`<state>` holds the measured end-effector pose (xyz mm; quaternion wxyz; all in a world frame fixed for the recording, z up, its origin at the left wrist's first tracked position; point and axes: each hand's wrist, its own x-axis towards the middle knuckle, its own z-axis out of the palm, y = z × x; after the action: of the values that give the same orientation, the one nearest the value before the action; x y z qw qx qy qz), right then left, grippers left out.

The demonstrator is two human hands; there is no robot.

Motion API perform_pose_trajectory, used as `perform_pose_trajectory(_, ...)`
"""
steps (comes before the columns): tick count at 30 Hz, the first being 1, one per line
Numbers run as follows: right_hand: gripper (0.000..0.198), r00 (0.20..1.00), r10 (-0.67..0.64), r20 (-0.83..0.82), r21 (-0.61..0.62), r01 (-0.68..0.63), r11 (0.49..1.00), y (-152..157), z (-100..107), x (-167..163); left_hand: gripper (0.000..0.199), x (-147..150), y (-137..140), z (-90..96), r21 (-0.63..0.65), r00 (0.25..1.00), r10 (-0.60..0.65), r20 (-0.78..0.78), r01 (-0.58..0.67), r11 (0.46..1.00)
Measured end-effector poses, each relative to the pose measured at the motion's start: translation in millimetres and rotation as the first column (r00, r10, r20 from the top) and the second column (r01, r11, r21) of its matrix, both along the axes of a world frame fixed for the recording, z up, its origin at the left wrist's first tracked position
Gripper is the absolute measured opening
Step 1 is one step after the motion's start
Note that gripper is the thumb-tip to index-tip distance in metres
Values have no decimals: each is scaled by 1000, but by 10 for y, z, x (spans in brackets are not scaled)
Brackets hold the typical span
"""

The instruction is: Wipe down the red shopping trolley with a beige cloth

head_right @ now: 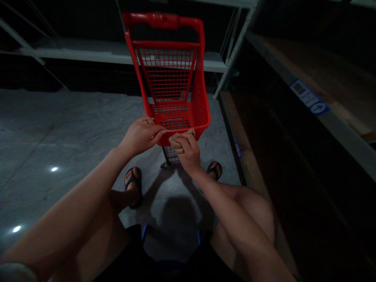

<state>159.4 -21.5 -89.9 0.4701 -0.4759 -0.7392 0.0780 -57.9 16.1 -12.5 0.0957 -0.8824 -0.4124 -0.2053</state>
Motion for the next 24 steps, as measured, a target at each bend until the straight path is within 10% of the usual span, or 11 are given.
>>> perform_pose_trajectory(4,26,978,8,207,83,-26,996,-37,593,120,53,-33,-17,43,26,999,21,-37,-20,999)
perform_pose_trajectory(11,36,804,209,556,-193,-119,974,-17,939,613,62,-9,-204,139,37,991,-136,-14,137,990)
perform_pose_trajectory(17,34,731,327,599,-331,-146,932,-19,1190,1184,55,50,-209,264,77,955,-295,12,293,953)
perform_pose_trajectory(24,48,813,522,257,-570,-308,761,-644,1132,490,57,205,-216,137,19,969,-243,40,243,970)
